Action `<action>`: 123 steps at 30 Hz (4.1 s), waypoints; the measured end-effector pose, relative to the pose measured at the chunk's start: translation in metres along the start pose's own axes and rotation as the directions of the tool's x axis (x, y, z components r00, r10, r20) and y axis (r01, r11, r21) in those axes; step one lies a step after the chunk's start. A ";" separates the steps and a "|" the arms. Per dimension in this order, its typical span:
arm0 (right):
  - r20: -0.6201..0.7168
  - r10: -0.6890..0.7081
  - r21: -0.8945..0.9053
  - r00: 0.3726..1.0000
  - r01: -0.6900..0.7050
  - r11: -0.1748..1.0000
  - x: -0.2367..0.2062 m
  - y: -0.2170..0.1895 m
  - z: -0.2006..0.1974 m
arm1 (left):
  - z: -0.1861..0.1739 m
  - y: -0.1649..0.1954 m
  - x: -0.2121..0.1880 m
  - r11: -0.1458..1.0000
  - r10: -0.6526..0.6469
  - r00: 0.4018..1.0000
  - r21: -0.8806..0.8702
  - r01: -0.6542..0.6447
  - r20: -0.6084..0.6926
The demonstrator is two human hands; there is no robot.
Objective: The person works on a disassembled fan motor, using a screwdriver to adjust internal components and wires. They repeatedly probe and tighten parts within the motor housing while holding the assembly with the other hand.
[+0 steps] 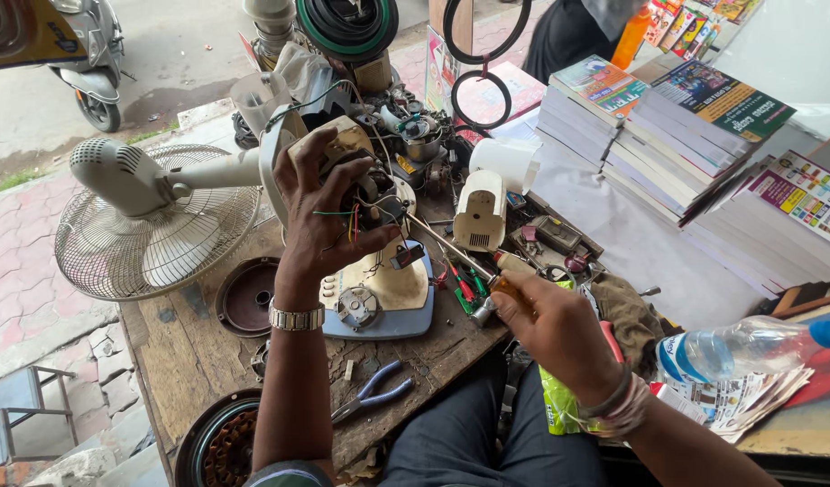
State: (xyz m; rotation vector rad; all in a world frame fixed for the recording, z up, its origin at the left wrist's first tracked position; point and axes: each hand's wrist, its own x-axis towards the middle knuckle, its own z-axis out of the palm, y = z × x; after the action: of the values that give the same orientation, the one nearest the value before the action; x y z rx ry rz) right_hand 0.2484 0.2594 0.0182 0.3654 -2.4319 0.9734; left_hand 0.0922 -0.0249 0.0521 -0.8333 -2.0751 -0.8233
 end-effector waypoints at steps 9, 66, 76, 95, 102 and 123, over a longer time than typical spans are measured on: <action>0.245 0.304 0.359 0.921 -0.378 0.853 0.007 0.017 0.005 | -0.002 -0.002 0.000 1.000 0.009 1.000 0.022 -0.009 0.016; 0.419 0.717 0.411 0.557 -0.820 0.397 -0.259 0.155 0.139 | -0.021 -0.138 0.080 0.178 0.029 0.672 -0.665 0.725 0.740; 0.386 0.704 0.390 0.595 -0.798 0.461 -0.271 0.166 0.145 | -0.008 -0.139 0.084 0.202 -0.048 0.590 -0.571 0.796 0.806; -0.206 0.016 0.065 0.979 -0.003 0.998 -0.042 0.020 -0.005 | 0.013 -0.037 0.110 0.905 -0.373 0.743 0.041 0.424 0.556; -0.200 -0.038 0.065 0.979 0.052 0.997 -0.039 0.030 -0.013 | 0.025 -0.057 0.108 0.869 -0.335 0.711 -0.090 0.487 0.618; -0.192 -0.080 0.063 0.978 0.094 0.994 -0.034 0.035 -0.006 | 0.026 -0.055 0.112 0.821 -0.353 0.646 -0.107 0.561 0.677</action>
State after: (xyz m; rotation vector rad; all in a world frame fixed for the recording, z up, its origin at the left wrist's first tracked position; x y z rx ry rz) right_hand 0.2652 0.2905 -0.0158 0.3826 -2.1967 1.0109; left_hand -0.0175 -0.0052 0.1140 -0.8190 -2.8989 -1.3129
